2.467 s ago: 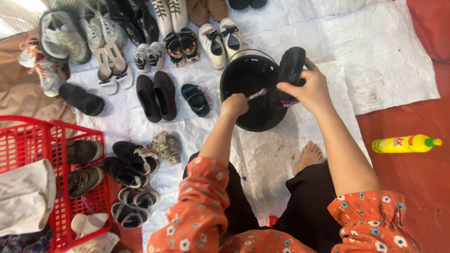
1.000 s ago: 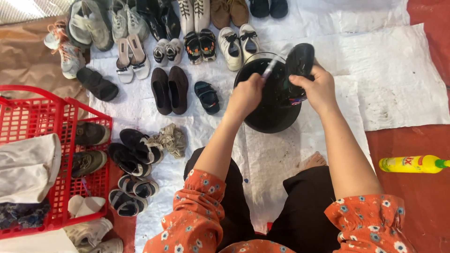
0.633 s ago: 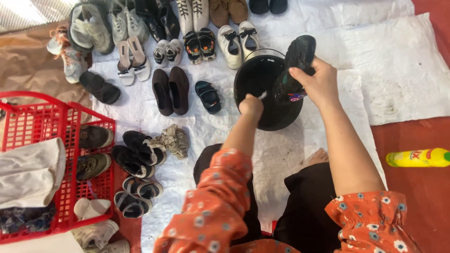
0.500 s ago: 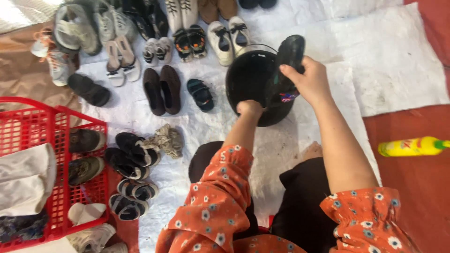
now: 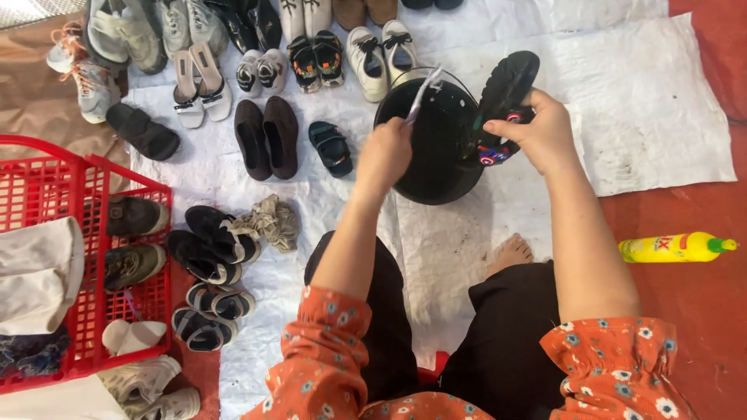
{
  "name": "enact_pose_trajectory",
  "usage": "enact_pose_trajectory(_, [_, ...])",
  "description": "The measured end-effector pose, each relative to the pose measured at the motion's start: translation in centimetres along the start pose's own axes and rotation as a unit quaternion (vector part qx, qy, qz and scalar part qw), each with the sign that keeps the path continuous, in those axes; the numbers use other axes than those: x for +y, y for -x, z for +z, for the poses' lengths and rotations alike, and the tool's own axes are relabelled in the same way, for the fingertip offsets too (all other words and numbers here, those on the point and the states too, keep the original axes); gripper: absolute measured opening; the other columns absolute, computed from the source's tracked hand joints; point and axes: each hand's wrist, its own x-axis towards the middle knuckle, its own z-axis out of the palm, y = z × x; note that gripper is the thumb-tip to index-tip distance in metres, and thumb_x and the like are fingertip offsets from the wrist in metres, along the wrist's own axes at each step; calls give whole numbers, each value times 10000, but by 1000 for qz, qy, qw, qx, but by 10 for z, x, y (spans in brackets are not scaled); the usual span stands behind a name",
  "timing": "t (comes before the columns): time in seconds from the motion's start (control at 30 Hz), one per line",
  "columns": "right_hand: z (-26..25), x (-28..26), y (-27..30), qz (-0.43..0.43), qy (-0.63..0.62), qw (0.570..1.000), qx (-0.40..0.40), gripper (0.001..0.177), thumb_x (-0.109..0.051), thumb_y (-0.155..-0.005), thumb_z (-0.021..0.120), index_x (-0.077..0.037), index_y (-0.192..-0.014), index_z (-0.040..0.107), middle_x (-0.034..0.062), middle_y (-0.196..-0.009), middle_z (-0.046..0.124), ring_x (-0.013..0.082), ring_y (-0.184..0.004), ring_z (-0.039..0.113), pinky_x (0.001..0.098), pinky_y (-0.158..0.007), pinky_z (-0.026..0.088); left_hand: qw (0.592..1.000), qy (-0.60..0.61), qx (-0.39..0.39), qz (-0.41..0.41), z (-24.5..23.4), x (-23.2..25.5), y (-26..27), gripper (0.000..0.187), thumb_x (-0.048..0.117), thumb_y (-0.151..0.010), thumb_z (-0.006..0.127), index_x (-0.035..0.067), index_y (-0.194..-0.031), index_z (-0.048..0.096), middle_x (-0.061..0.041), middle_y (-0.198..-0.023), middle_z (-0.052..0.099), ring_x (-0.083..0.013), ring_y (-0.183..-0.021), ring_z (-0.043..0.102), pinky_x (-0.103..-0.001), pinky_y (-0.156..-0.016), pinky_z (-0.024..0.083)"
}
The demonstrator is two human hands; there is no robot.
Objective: Cleaning a pair of black sandals using a toothbrush and a bucket of soapy water.
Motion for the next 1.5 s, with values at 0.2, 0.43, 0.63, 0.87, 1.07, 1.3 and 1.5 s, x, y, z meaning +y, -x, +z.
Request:
enact_pose_trajectory(0.2, [22,27,-18,-9,-169,985,-15,363,-49,-845,992,-91,-1102,740,18,-998,732,146,-969,774,286,-804,694,987,140,-56,63,-6,37,21,329,337,-1118,467,131,-1320,623,-269,-1163,739,-519,-1167,702,-629,-963,584])
enact_pose_trajectory(0.43, [34,28,-24,-12,-220,975,-39,361,-18,-872,952,-83,-1147,727,60,-1062,770,170,-1044,782,316,-855,697,996,49,-62,40,-7,32,12,316,304,-1120,437,168,-1318,642,-211,-1120,785,-452,-1067,776,-585,-882,624])
enact_pose_trajectory(0.63, [32,45,-32,-15,-230,972,-44,386,4,-871,935,-87,-1179,723,67,-1090,760,183,-1071,770,330,-848,702,990,114,-51,61,0,26,2,289,337,-1105,452,178,-1239,652,-202,-1023,786,-479,-1011,773,-604,-821,611])
enact_pose_trajectory(0.87, [22,35,-23,26,-302,952,-46,359,29,-922,862,-99,-1218,703,69,-1115,762,210,-1062,802,332,-882,726,998,52,-38,21,10,22,-7,399,438,-1110,388,157,-1123,670,-176,-884,773,-400,-865,807,-516,-745,635])
enact_pose_trajectory(1.07, [16,44,-26,25,-316,947,-48,305,-8,-982,826,-89,-1243,690,94,-1156,763,239,-1065,803,371,-893,728,997,42,-39,61,10,36,-4,497,543,-1096,364,186,-1087,710,-168,-878,785,-408,-889,810,-537,-789,643])
enact_pose_trajectory(1.3, [17,36,-19,27,-325,944,-40,307,-17,-982,813,-92,-1251,687,77,-1153,755,233,-1074,798,352,-889,727,996,60,-5,70,-4,28,-5,495,566,-1082,396,180,-1004,694,-176,-819,762,-453,-869,787,-564,-773,626])
enact_pose_trajectory(1.5, [17,43,-24,35,-334,941,-33,311,8,-972,813,-90,-1237,683,79,-1145,756,241,-1078,796,362,-905,726,997,-40,12,65,8,6,-20,471,543,-1089,433,158,-966,673,-213,-760,733,-468,-804,776,-585,-749,624])
